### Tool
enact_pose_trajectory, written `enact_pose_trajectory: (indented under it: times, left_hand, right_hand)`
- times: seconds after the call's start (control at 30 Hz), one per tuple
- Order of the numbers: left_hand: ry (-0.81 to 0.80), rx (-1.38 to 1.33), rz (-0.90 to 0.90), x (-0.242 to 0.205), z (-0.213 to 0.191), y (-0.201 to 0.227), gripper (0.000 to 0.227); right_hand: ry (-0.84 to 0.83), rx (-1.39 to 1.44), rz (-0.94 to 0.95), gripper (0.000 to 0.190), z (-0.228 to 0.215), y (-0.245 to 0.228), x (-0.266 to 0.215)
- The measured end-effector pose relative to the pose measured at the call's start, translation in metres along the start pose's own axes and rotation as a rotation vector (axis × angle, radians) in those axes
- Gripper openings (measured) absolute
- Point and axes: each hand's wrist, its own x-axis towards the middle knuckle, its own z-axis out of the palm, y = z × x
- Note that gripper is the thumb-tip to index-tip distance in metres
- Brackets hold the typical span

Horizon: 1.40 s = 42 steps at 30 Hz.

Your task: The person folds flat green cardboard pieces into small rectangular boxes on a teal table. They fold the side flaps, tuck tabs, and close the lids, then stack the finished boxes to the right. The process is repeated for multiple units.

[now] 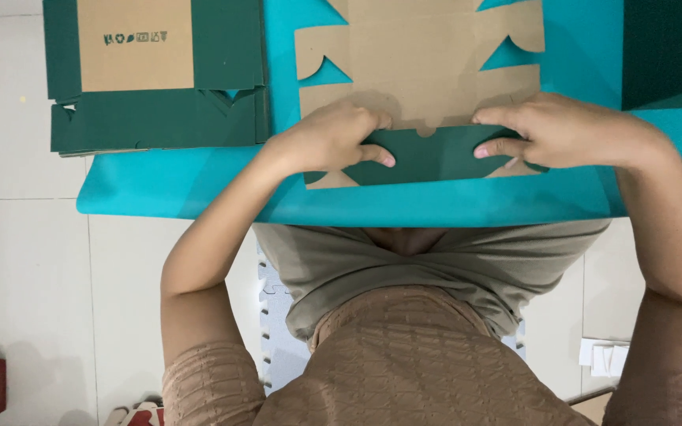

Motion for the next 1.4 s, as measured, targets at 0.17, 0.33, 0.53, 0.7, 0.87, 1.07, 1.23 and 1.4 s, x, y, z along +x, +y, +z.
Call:
enact_pose_trajectory:
  times: [0.17, 0.33, 0.53, 0.7, 0.87, 1.07, 1.23, 1.4]
  left_hand:
    - [-0.027, -0.059, 0.015, 0.003, -0.001, -0.007, 0.043]
    - [0.017, -0.068, 0.036, -0.001, 0.002, -0.002, 0.037]
    - [0.270, 0.172, 0.014, 0.000, 0.028, -0.003, 0.039]
    - [0.620, 0.487, 0.104, -0.004, 0.047, 0.001, 0.044]
    - [0.743, 0.570, -0.002, -0.016, 0.055, 0.020, 0.045]
    - [0.794, 0.371, -0.061, -0.044, 0.069, 0.038, 0.033]
    - [0.524, 0.525, -0.110, -0.075, 0.087, 0.044, 0.074]
    - [0.469, 0.618, -0.168, -0.080, 0.091, 0.056, 0.084]
  right_hand:
    - [-0.070, 0.105, 0.038, 0.025, -0.003, -0.003, 0.001]
    - [-0.145, 0.154, 0.166, 0.054, -0.009, -0.011, 0.003]
    - [-0.012, 0.024, 0.087, 0.052, -0.002, -0.016, 0.000]
    - [0.168, 0.042, 0.062, 0.037, 0.004, -0.023, -0.008]
    - [0.433, 0.082, -0.165, 0.038, 0.028, -0.023, -0.016]
    - [0.733, 0.026, -0.266, 0.030, 0.062, -0.043, -0.033]
    - [0.612, -0.041, -0.134, 0.058, 0.102, -0.050, -0.046]
    - [0.752, -0.239, -0.062, 0.059, 0.120, -0.068, -0.044]
